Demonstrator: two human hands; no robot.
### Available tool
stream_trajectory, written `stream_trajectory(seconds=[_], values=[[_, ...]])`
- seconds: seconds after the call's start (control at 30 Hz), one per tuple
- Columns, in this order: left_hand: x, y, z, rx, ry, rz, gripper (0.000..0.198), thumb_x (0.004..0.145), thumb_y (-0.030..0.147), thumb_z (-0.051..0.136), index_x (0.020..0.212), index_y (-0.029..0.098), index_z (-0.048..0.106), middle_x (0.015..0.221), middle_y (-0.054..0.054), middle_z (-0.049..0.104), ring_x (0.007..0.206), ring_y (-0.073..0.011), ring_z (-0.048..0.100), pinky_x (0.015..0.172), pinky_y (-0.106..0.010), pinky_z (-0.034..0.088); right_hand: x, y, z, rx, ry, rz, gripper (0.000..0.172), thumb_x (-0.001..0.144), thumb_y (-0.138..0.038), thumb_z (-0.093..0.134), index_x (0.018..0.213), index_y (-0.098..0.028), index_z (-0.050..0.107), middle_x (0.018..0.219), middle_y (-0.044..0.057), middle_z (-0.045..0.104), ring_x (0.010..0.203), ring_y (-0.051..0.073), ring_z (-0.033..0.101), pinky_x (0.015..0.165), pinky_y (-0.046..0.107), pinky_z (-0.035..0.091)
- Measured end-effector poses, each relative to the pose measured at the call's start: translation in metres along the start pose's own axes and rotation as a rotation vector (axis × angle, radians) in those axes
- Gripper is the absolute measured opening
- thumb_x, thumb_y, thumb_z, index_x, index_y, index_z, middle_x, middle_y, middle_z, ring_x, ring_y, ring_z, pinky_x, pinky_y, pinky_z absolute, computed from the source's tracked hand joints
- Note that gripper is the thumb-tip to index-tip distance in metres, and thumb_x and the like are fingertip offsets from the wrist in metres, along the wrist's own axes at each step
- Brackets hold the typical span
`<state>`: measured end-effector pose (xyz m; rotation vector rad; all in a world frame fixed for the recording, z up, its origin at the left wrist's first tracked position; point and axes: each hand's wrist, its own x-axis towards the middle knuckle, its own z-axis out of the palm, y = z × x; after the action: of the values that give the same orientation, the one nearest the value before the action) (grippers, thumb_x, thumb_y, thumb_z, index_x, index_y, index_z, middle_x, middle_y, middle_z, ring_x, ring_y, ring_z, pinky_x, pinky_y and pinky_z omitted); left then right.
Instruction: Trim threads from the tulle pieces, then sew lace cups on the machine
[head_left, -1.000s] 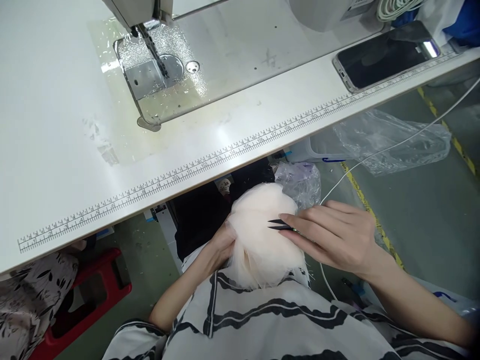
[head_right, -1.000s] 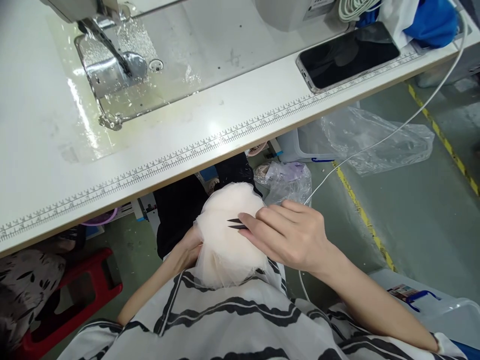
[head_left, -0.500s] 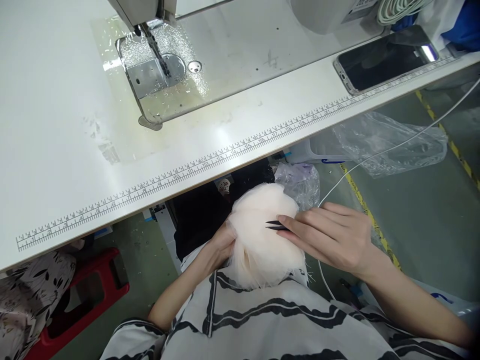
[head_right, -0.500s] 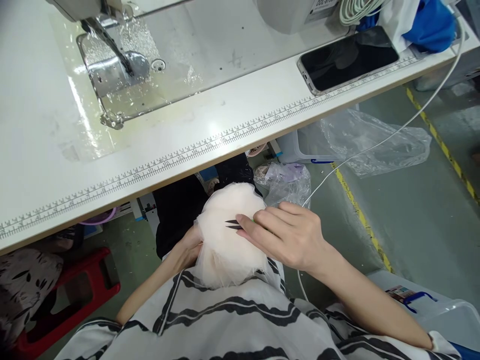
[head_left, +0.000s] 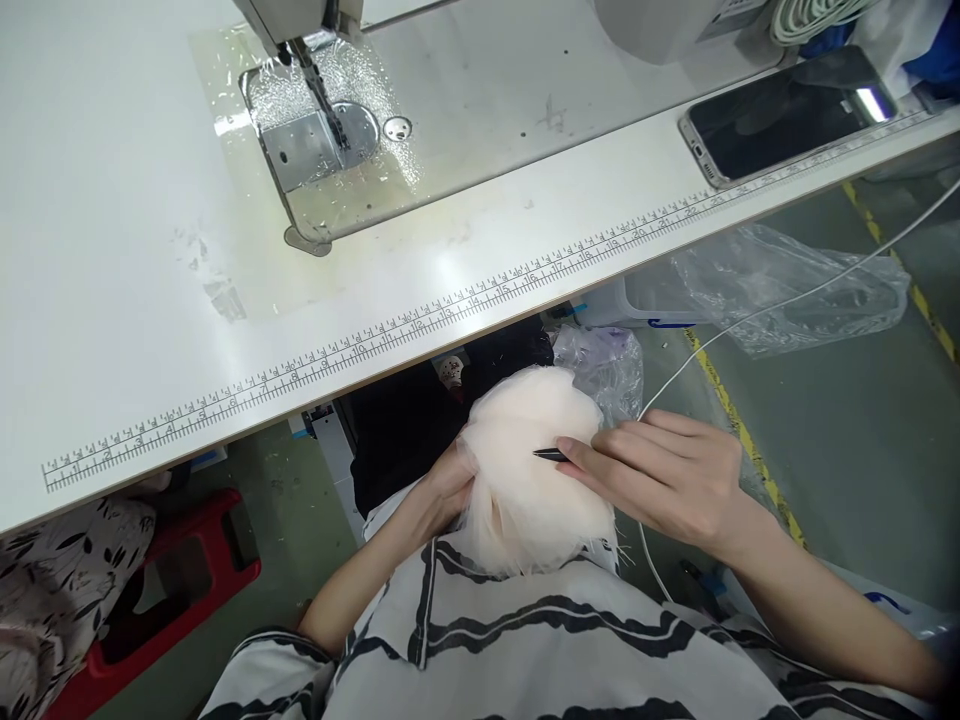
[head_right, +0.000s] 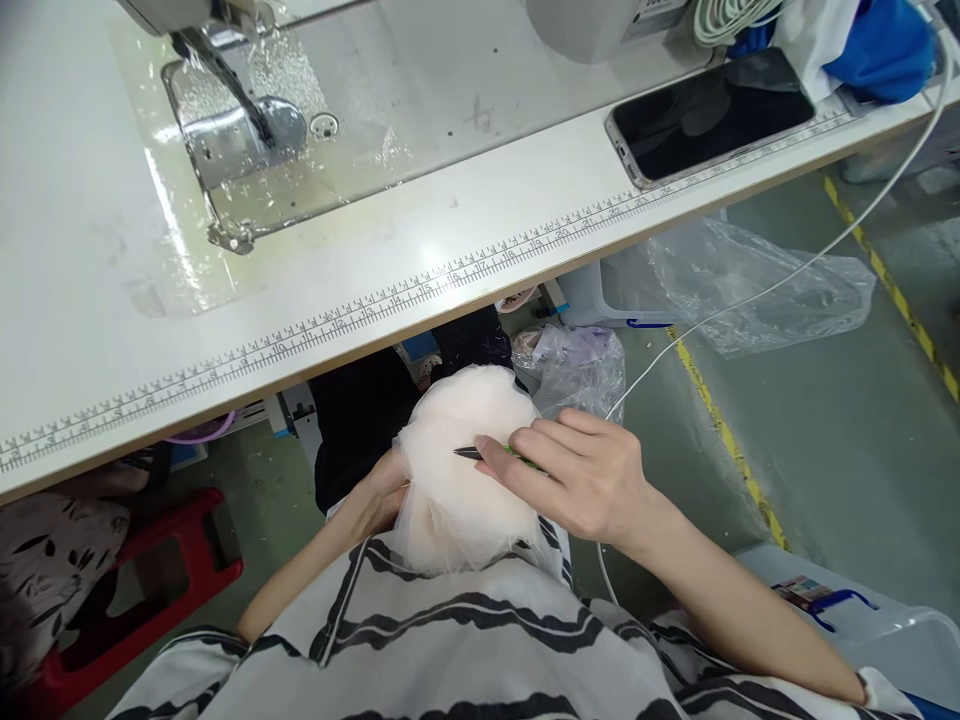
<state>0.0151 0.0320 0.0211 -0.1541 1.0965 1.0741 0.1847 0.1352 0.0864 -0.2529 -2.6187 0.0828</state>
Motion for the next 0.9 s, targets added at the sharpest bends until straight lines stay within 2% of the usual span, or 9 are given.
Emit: stream_trajectory(seconds=[0.2, 0.37, 0.53, 0.63, 0.77, 0.9], values=[[0.0004, -0.0013, -0.0010, -0.039, -0.081, -0.065, 0.028, 0.067, 0.035, 0.079, 0.092, 0.022, 0.074, 0.090, -0.005, 0.076, 0.088, -0.0303, 0.070, 0.077, -0.044, 0.060, 0.0009, -0.0001, -0.0008, -0.007, 0.014, -0.006, 0.015, 0.077, -0.014, 0.078, 0.086, -0.021, 0.067, 0.062, -0.006, 0.061, 0.050, 0.007, 0.049, 0.047, 0.026, 0.035], [-0.0001, -0.0020, -0.0021, -0.039, -0.070, -0.052, 0.027, 0.066, 0.036, 0.080, 0.088, 0.023, 0.074, 0.094, -0.006, 0.076, 0.086, -0.0299, 0.070, 0.078, -0.045, 0.059, 0.0026, -0.0008, -0.0028, 0.001, 0.018, -0.024, 0.017, 0.075, -0.016, 0.080, 0.086, -0.018, 0.067, 0.063, -0.005, 0.064, 0.051, 0.007, 0.052, 0.047, 0.025, 0.038], [0.0001, -0.0014, -0.0005, -0.034, -0.053, -0.025, 0.024, 0.068, 0.035, 0.080, 0.089, 0.023, 0.074, 0.096, -0.006, 0.076, 0.086, -0.0294, 0.070, 0.080, -0.045, 0.058, 0.0036, -0.0024, -0.0020, -0.042, 0.027, -0.050, 0.016, 0.074, -0.014, 0.081, 0.082, -0.019, 0.067, 0.061, -0.005, 0.062, 0.049, 0.007, 0.050, 0.046, 0.025, 0.038], [0.0012, -0.0026, -0.0009, -0.059, -0.073, -0.057, 0.027, 0.068, 0.035, 0.080, 0.091, 0.022, 0.074, 0.095, -0.007, 0.076, 0.085, -0.0294, 0.070, 0.080, -0.045, 0.058, 0.0027, -0.0029, -0.0002, -0.042, 0.022, -0.058, 0.015, 0.075, -0.014, 0.080, 0.078, -0.019, 0.066, 0.061, -0.005, 0.062, 0.050, 0.007, 0.050, 0.047, 0.025, 0.037], [0.0025, -0.0032, -0.0016, -0.135, -0.099, -0.099, 0.036, 0.060, 0.029, 0.085, 0.095, 0.022, 0.075, 0.091, -0.007, 0.076, 0.082, -0.0290, 0.071, 0.072, -0.039, 0.059, 0.0014, -0.0029, 0.0020, -0.026, 0.022, -0.060, 0.017, 0.073, -0.012, 0.081, 0.077, -0.018, 0.066, 0.061, -0.005, 0.062, 0.050, 0.007, 0.051, 0.047, 0.026, 0.037], [0.0027, -0.0012, -0.0006, -0.211, -0.049, -0.137, 0.044, 0.050, 0.019, 0.088, 0.093, 0.023, 0.077, 0.079, -0.005, 0.076, 0.074, -0.0299, 0.071, 0.058, -0.032, 0.056, 0.0018, -0.0028, 0.0029, -0.026, 0.014, -0.066, 0.016, 0.075, -0.013, 0.079, 0.076, -0.021, 0.066, 0.061, -0.005, 0.063, 0.050, 0.007, 0.050, 0.046, 0.026, 0.036]])
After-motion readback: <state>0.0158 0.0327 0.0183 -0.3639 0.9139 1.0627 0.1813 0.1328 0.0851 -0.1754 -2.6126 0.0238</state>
